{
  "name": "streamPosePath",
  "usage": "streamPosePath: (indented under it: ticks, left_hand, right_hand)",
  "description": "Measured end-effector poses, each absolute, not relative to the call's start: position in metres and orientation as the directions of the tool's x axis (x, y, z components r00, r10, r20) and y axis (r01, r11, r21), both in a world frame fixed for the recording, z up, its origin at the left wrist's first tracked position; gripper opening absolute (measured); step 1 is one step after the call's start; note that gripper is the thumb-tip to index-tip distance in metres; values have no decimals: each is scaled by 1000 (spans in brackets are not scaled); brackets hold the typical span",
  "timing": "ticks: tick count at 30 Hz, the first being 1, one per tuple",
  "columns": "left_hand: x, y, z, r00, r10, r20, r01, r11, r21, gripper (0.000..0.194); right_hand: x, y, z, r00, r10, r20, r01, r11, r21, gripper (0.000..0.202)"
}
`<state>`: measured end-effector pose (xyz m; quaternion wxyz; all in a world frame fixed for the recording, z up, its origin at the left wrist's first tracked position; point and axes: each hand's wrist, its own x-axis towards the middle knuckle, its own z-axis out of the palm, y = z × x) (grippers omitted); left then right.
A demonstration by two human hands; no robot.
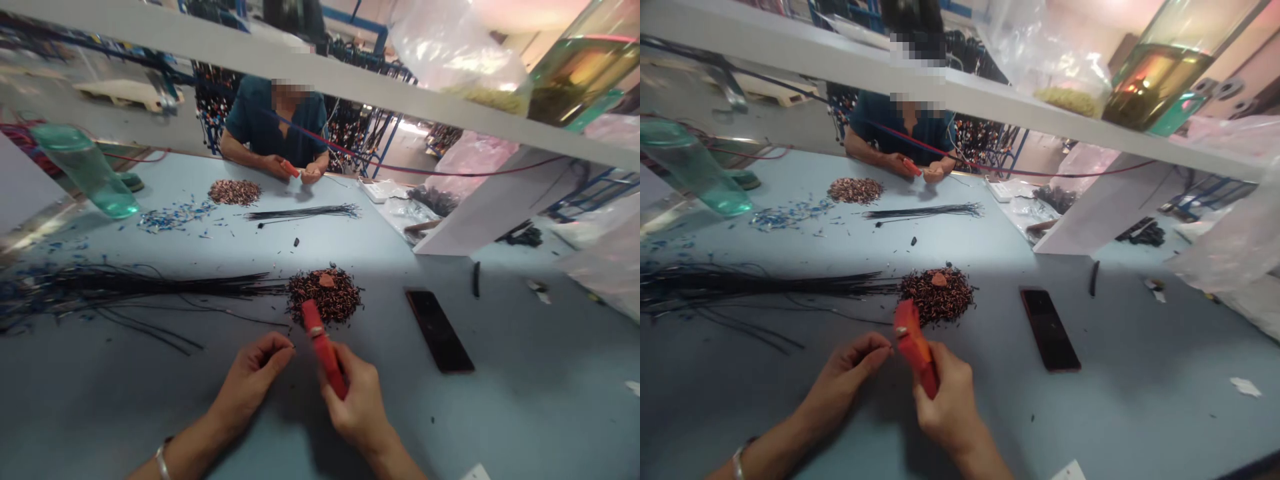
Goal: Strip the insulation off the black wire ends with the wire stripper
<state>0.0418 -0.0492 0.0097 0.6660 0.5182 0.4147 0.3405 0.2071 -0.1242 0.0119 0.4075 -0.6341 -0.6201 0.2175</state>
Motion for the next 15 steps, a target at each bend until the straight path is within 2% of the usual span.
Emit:
streamPosePath:
  ticks: [2, 3, 5, 7, 11, 15]
  left_hand:
    - [42, -50, 12, 387, 900, -201, 15, 211, 977, 24]
    - [42, -50, 12, 379, 904, -195, 18, 203, 979, 24]
    - [42, -51, 10, 359, 914, -187, 10, 197, 980, 22]
    - [40, -52, 6, 331, 926, -183, 13, 190, 982, 20]
    - [37, -51, 4, 293, 950, -107, 49, 97, 994, 18]
    - [36, -51, 8, 304, 952, -25, 77, 1, 997, 18]
  right_hand:
    - [212, -125, 18, 215, 974, 63, 300, -4, -954, 17]
    - [215, -127, 19, 198, 980, -15, 105, -37, -994, 22]
    - [218, -132, 17, 100, 989, -110, -226, -85, -970, 36]
    - [218, -138, 11, -15, 983, -183, -437, -171, -883, 45]
    - [212, -150, 0, -211, 939, -272, -613, -344, -711, 54]
    - [207, -154, -6, -274, 925, -262, -674, -379, -634, 56]
